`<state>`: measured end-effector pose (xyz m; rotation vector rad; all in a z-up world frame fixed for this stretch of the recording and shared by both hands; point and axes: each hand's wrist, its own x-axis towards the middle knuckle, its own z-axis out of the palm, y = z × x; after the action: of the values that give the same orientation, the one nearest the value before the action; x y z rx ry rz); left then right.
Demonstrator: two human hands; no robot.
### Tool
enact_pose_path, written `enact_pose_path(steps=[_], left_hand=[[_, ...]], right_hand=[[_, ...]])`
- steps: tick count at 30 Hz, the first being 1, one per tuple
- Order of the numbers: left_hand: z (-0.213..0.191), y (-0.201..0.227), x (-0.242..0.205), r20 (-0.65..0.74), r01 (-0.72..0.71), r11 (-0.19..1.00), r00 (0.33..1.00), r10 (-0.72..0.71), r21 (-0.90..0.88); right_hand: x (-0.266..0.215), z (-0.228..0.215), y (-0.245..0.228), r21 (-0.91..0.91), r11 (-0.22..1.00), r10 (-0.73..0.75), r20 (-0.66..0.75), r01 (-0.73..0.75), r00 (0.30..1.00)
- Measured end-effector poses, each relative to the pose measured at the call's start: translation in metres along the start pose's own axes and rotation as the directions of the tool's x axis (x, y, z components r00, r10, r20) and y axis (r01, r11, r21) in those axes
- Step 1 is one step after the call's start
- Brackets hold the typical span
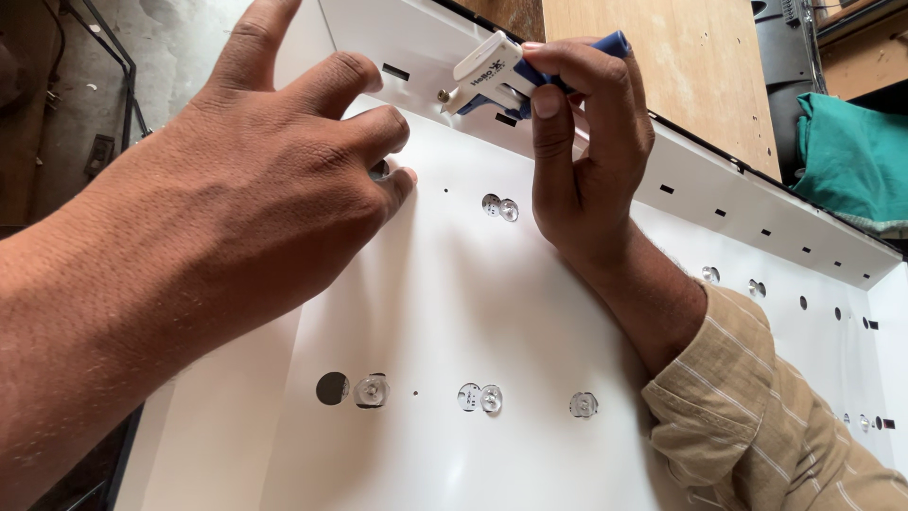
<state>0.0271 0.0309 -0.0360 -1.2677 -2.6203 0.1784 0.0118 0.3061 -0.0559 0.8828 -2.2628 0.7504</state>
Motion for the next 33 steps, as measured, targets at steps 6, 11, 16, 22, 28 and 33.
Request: enact_pose_path(steps=[6,11,16,22,28,33], left_hand=[[-0.001,0.0,0.0,0.056,0.032,0.998,0.998,-0.029,-0.045],[-0.002,0.001,0.0,0.069,0.026,0.999,0.997,-0.025,-0.021],[0.001,0.001,-0.002,0.043,0.013,1.0,0.999,-0.013,0.005],[0.001,0.002,-0.003,0.05,0.001,1.0,0.999,-0.002,0.029],[0.003,0.0,-0.001,0.072,-0.021,0.999,0.997,0.017,0.045],[0.006,0.004,0.001,-0.057,-0.009,0.995,0.998,0.015,0.103]], right_hand=[[-0.001,-0.001,0.0,0.017,1.0,0.008,0.014,-0.008,1.0],[0.0,-0.001,0.0,0.023,1.0,-0.004,0.019,0.003,1.0],[-0.001,0.0,0.0,0.017,1.0,-0.002,0.017,0.001,1.0],[0.002,0.001,-0.002,0.019,1.0,-0.005,0.017,0.005,1.0],[0.003,0.001,-0.006,0.022,0.999,-0.029,0.038,0.028,0.999],[0.005,0.001,-0.01,0.034,0.998,-0.048,0.051,0.046,0.998]])
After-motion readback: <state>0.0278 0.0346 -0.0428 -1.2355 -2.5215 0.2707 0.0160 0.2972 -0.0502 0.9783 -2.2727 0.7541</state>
